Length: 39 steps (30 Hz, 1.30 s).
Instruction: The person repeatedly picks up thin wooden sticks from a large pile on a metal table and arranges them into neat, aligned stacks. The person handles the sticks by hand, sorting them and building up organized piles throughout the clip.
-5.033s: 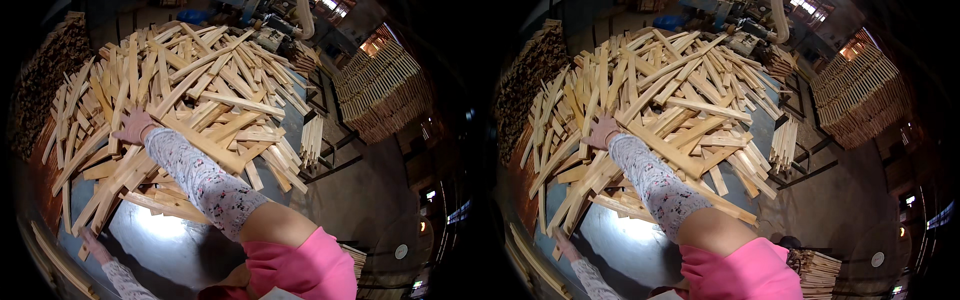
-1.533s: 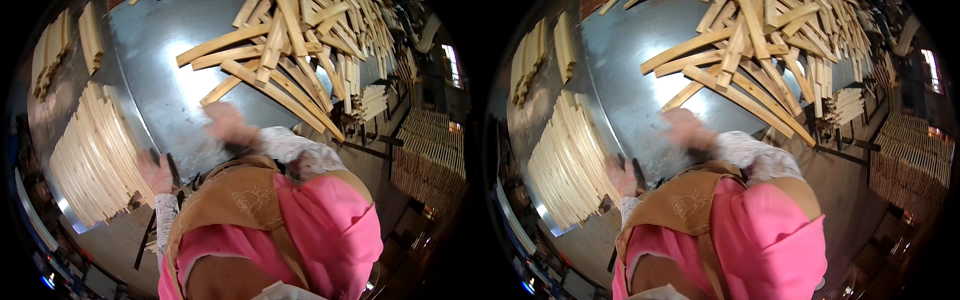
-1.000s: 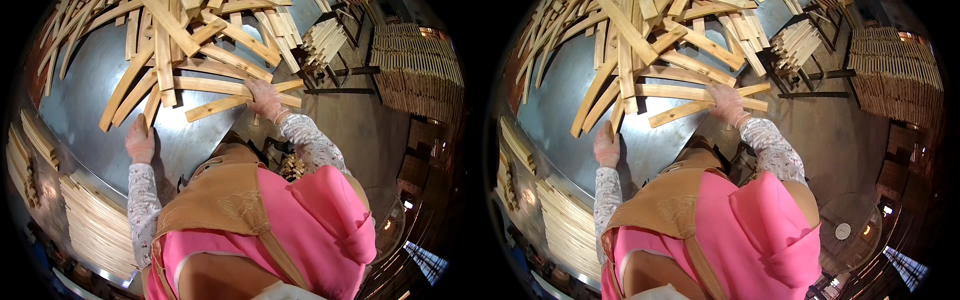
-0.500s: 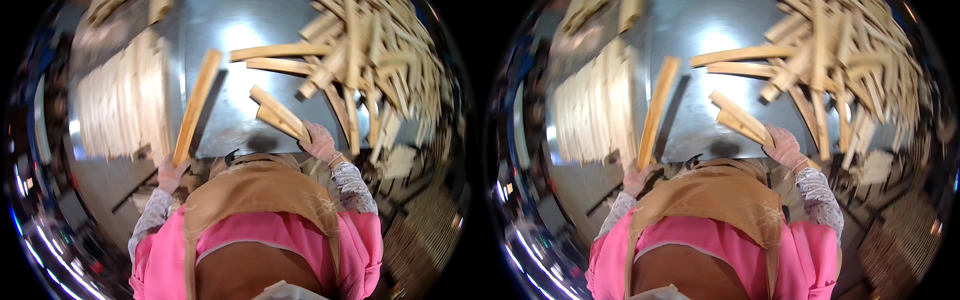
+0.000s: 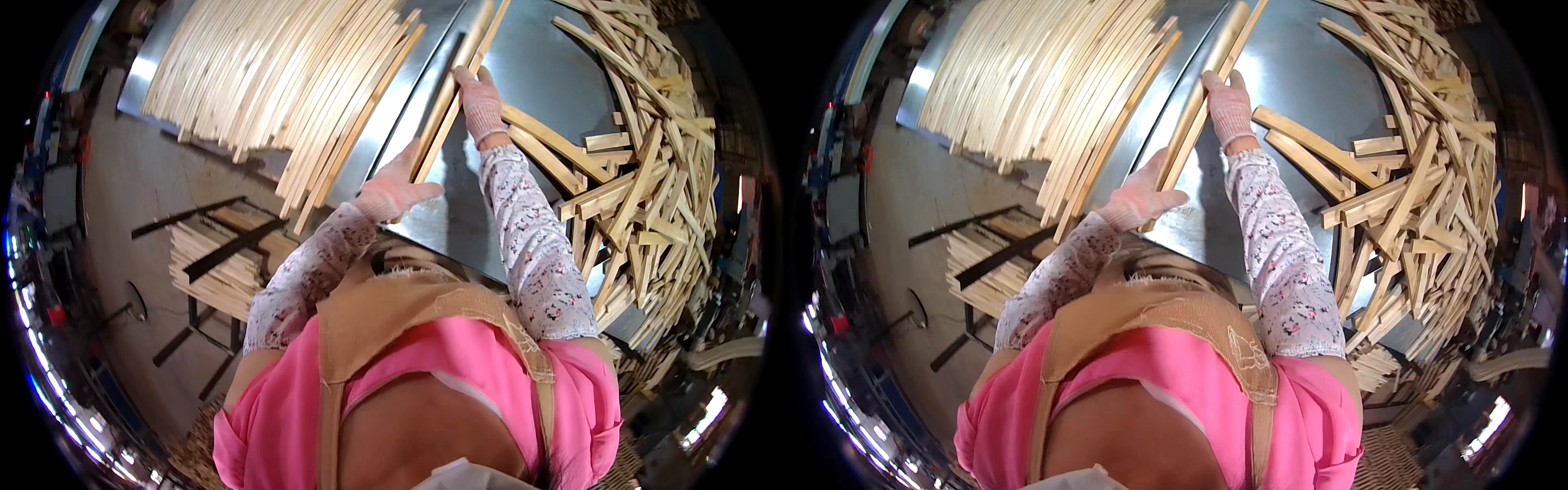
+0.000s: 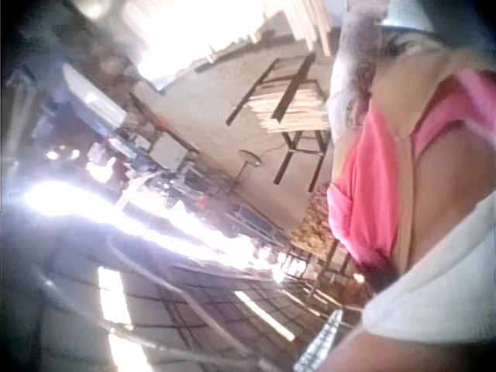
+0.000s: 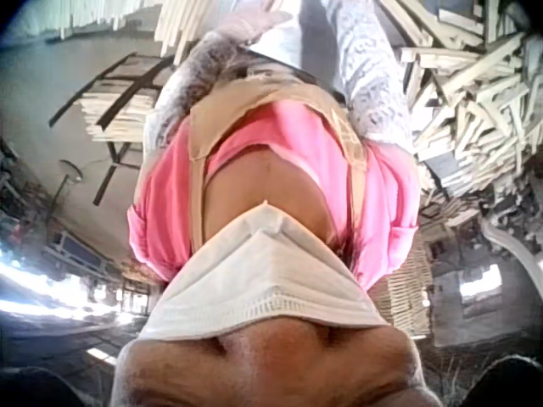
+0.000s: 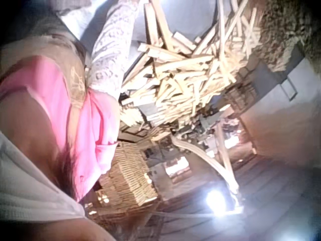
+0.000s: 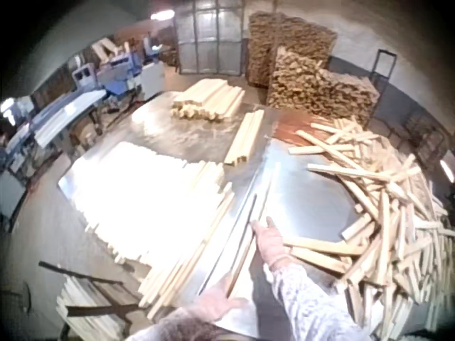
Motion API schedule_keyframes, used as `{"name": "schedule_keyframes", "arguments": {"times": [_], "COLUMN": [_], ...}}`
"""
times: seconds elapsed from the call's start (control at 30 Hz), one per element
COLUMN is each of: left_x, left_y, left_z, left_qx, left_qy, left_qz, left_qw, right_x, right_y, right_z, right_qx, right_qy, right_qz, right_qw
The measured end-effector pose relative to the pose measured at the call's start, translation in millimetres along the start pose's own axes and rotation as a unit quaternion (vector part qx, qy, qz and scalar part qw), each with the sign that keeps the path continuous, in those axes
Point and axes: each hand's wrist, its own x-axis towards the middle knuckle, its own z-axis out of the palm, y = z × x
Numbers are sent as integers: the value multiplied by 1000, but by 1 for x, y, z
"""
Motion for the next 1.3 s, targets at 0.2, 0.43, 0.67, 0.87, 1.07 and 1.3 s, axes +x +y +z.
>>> {"name": "schedule_keyframes", "arguments": {"times": [0.2,0.43,0.67,0.87,1.07,1.3], "left_x": [-2,-23,-28,-41,-32,-75], "left_y": [-83,-110,-115,-127,-149,-93], "left_z": [-49,-69,-92,-166,-173,-68], "left_qx": [-371,-448,-523,-388,389,506], "left_qy": [-92,5,-38,154,199,-9], "left_qz": [32,-18,48,-8,-138,-98], "left_qw": [923,894,850,909,889,857], "right_x": [-15,41,-11,-84,-88,-94], "right_y": [22,78,90,19,25,35], "right_z": [57,84,112,142,138,120], "right_qx": [110,-209,-572,-287,-39,82], "right_qy": [-33,-85,-336,-271,-232,-200], "right_qz": [116,-151,-263,17,103,119], "right_qw": [987,963,701,919,967,969]}}
